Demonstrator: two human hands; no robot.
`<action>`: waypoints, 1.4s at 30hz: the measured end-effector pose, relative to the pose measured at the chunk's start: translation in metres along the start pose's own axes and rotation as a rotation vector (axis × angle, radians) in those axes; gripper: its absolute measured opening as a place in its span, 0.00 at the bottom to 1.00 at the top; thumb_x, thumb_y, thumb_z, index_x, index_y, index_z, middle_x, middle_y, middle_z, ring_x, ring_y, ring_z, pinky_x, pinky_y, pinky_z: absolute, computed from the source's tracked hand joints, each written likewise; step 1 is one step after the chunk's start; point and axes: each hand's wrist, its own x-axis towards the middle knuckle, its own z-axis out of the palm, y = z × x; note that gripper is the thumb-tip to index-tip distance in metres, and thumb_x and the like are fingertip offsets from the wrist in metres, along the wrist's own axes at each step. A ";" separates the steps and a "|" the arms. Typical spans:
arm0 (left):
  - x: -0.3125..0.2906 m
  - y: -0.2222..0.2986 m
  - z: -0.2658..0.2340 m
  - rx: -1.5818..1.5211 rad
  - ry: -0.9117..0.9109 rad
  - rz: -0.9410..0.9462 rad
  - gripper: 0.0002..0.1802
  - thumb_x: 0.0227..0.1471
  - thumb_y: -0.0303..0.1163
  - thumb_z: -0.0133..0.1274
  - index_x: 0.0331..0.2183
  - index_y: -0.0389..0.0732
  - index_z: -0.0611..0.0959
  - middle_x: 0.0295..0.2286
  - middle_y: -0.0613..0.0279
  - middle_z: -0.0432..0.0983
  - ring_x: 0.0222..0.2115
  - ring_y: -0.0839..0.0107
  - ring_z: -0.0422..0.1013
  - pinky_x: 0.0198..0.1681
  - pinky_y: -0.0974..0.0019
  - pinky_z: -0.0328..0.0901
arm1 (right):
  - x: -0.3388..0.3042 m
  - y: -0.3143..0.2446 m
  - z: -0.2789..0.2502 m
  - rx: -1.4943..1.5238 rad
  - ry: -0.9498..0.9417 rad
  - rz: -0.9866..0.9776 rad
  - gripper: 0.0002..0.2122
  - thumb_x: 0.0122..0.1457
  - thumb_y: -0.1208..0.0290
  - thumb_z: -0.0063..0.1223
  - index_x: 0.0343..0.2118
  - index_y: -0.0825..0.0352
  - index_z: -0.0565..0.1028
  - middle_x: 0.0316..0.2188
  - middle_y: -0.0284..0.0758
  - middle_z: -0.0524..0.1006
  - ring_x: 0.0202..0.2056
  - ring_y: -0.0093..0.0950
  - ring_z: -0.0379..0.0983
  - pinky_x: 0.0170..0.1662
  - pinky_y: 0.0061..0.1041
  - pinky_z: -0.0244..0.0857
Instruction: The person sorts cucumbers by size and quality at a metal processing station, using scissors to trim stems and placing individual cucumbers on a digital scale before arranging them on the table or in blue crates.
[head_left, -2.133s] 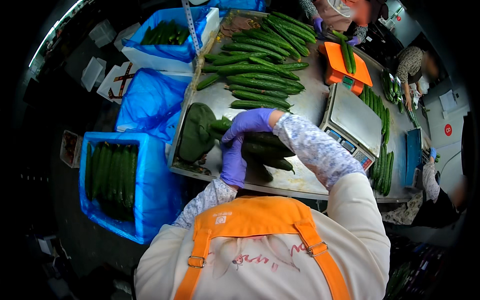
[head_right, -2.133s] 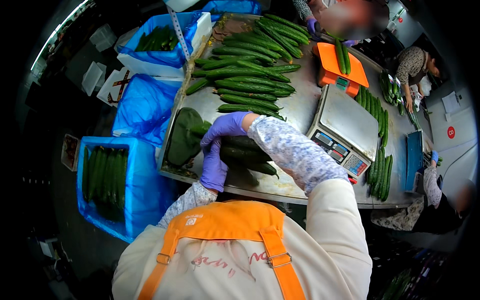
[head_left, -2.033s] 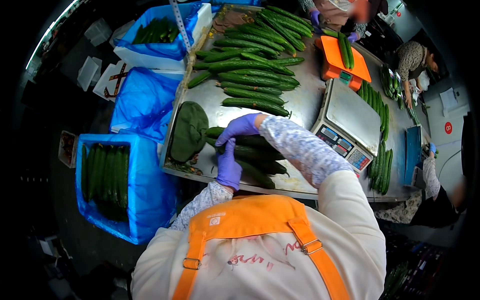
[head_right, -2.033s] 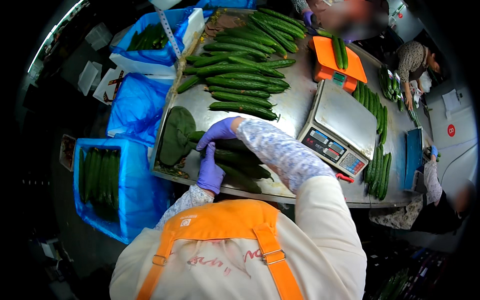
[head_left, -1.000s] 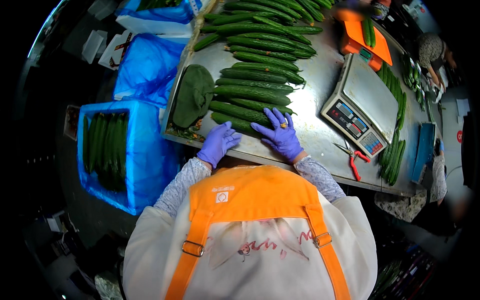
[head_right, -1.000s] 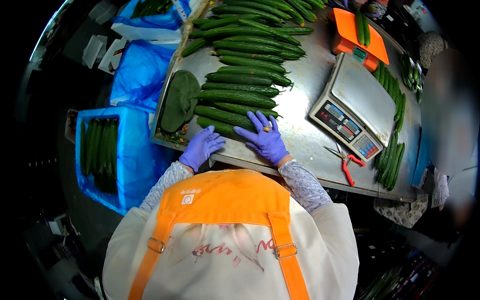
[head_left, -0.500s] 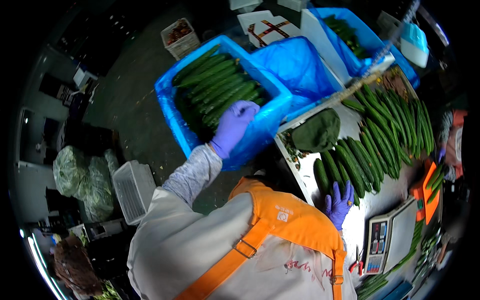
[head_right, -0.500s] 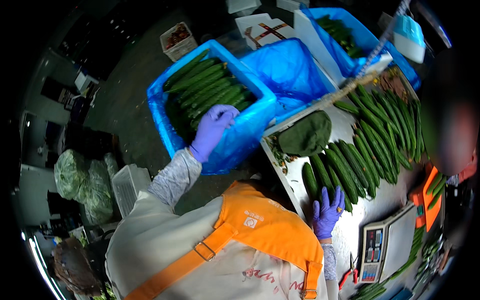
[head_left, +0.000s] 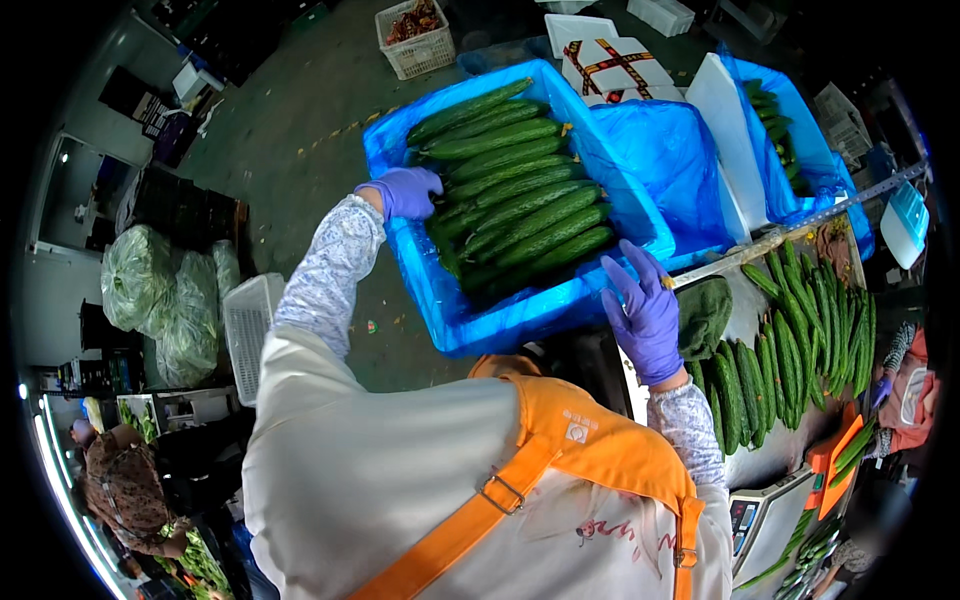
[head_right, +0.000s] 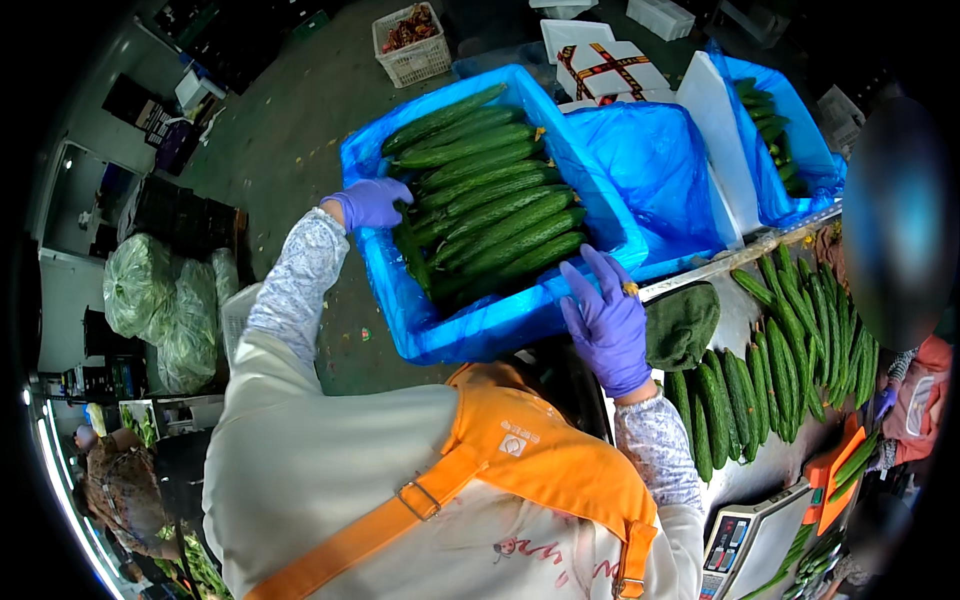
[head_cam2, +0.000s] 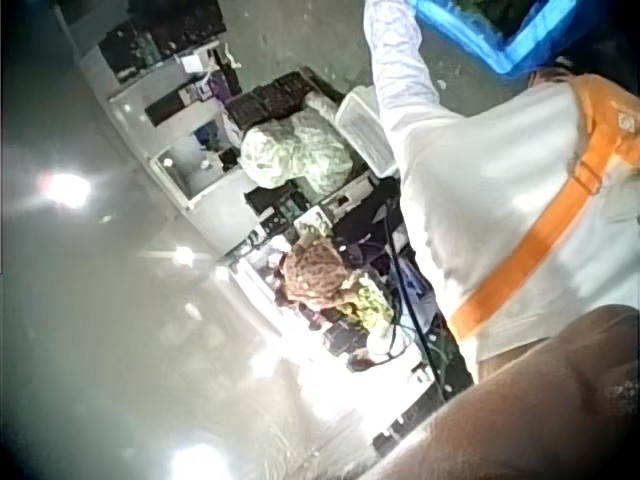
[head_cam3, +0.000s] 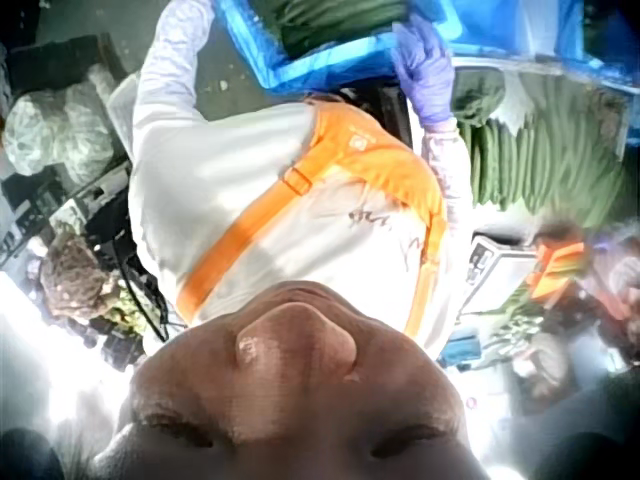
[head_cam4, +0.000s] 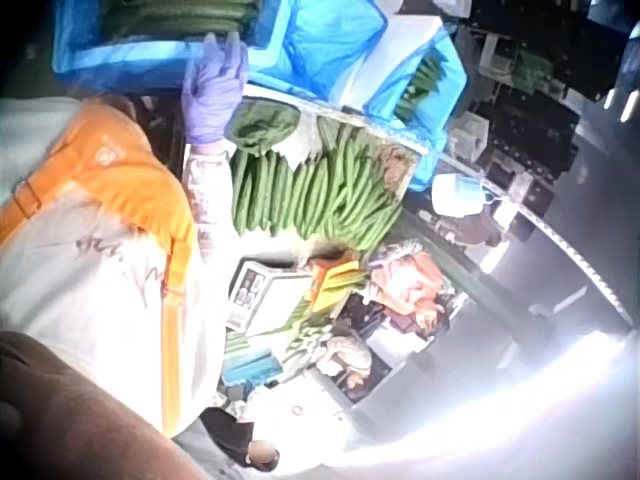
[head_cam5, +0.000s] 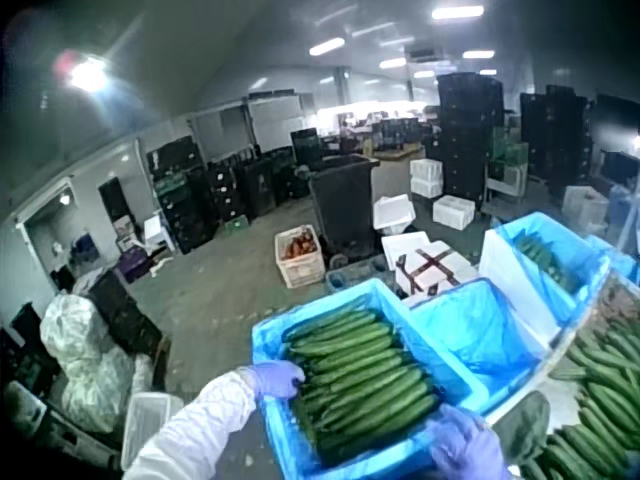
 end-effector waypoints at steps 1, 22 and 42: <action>-0.001 0.013 0.000 0.033 -0.145 0.070 0.30 0.44 0.45 0.57 0.49 0.44 0.78 0.49 0.50 0.72 0.50 0.50 0.66 0.53 0.53 0.62 | 0.006 0.000 0.006 0.014 -0.015 -0.019 0.22 0.51 0.75 0.60 0.51 0.58 0.72 0.54 0.42 0.68 0.52 0.45 0.68 0.50 0.38 0.66; 0.009 0.050 -0.037 -0.071 -0.146 0.258 0.25 0.40 0.39 0.58 0.43 0.42 0.80 0.40 0.53 0.75 0.42 0.55 0.72 0.46 0.59 0.67 | 0.093 -0.031 0.098 0.491 -0.778 0.347 0.32 0.57 0.59 0.55 0.63 0.62 0.57 0.40 0.44 0.77 0.39 0.39 0.75 0.43 0.34 0.69; -0.025 0.201 -0.074 0.171 0.729 0.832 0.38 0.34 0.39 0.70 0.50 0.45 0.75 0.30 0.60 0.75 0.30 0.60 0.72 0.36 0.59 0.66 | 0.015 -0.012 -0.009 1.588 0.167 0.839 0.17 0.64 0.58 0.48 0.48 0.67 0.72 0.28 0.36 0.77 0.23 0.20 0.74 0.25 0.17 0.68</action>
